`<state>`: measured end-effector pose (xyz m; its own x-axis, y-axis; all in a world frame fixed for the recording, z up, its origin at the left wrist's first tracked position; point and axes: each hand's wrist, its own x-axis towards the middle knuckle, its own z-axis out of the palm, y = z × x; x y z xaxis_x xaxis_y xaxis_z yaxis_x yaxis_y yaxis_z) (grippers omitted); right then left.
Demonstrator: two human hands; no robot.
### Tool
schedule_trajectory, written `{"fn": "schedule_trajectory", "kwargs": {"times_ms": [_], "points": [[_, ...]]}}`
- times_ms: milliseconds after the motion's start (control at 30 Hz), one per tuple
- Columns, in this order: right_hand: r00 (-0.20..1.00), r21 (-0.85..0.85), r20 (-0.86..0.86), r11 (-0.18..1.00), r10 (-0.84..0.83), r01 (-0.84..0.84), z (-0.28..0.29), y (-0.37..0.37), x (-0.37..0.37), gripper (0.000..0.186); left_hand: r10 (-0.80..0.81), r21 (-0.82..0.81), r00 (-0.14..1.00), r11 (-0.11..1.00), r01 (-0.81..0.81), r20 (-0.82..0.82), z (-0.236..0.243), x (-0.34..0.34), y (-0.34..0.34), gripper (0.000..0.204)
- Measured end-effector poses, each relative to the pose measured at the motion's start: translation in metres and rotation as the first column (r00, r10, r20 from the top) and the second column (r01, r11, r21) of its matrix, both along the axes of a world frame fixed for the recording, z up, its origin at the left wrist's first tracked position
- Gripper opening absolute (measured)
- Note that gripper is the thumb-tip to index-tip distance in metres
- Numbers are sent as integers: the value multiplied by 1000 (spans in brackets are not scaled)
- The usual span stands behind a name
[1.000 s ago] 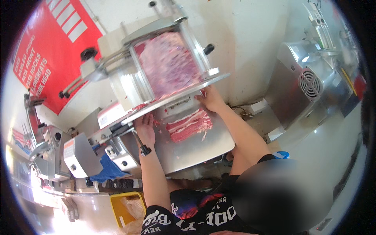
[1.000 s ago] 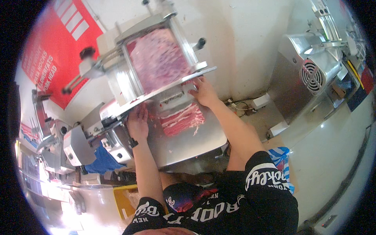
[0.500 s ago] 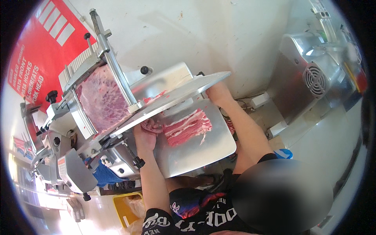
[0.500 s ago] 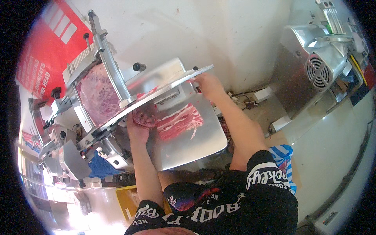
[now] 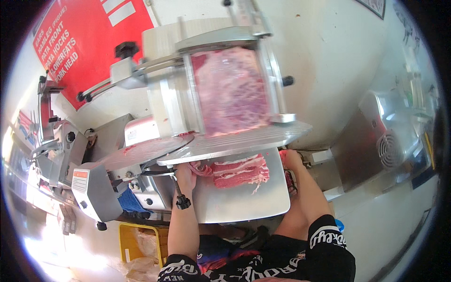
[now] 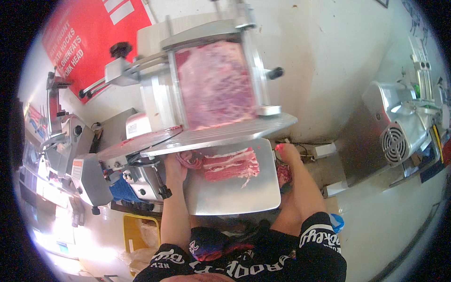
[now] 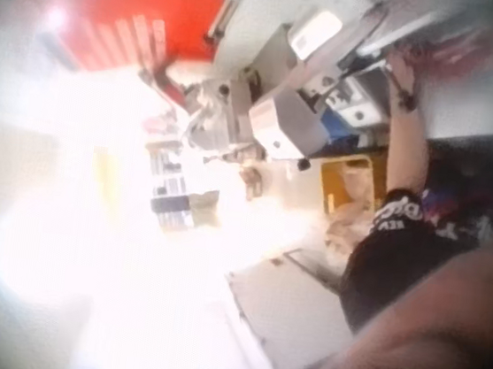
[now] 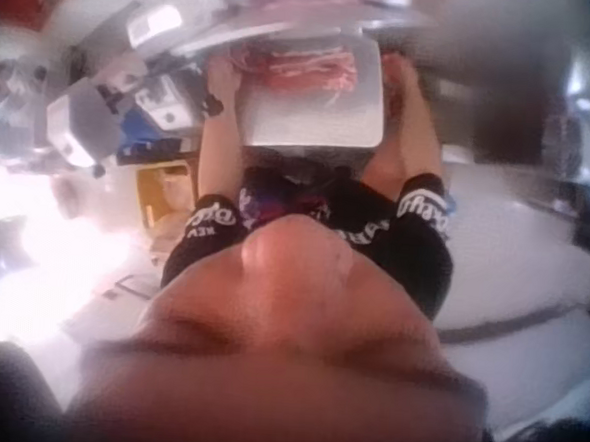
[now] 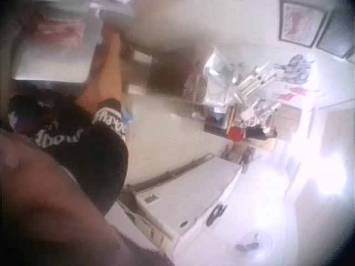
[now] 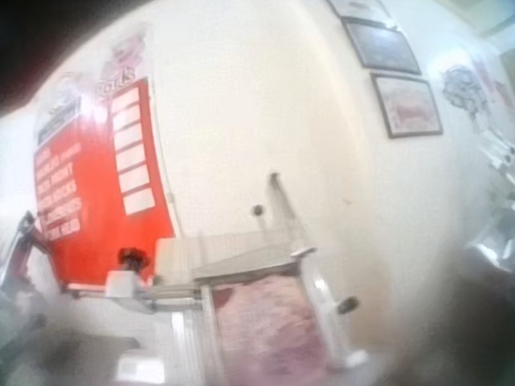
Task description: The person sits on the floor and uses a meat slicer to cut a large piece of meat into thin slices. They repeatedly feed the meat through the slicer, collect the slices, and place them into a plastic bag.
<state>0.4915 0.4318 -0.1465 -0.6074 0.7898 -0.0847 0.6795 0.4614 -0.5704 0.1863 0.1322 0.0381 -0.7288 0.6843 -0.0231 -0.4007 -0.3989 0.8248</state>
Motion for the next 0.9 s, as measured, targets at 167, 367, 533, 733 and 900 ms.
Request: {"fn": "schedule_trajectory", "kwargs": {"times_ms": [167, 367, 533, 733, 900], "points": [[972, 6, 156, 984, 175, -178, -87, 42, 25, 42, 143, -66, 988, 988, -139, 58, 21, 28, 17, 15], [966, -285, -124, 924, 228, -254, -4, -6, -16, 57, 181, -204, 983, 963, -177, 2, 36, 34, 3, 28], [956, -359, -242, 901, 164, -245, 16, -16, -16, 54, 115, -175, 993, 978, -110, 19, 42, 36, 9, 31], [919, -554, -377, 823, -117, -122, 25, -39, -12, 48, 18, -32, 997, 999, -16, 69, 11, 16, 12, 26], [761, -358, -574, 929, -302, 99, 73, -29, 32, 39, -226, -244, 974, 943, 227, 31, 4, 7, 16, 12]]}}
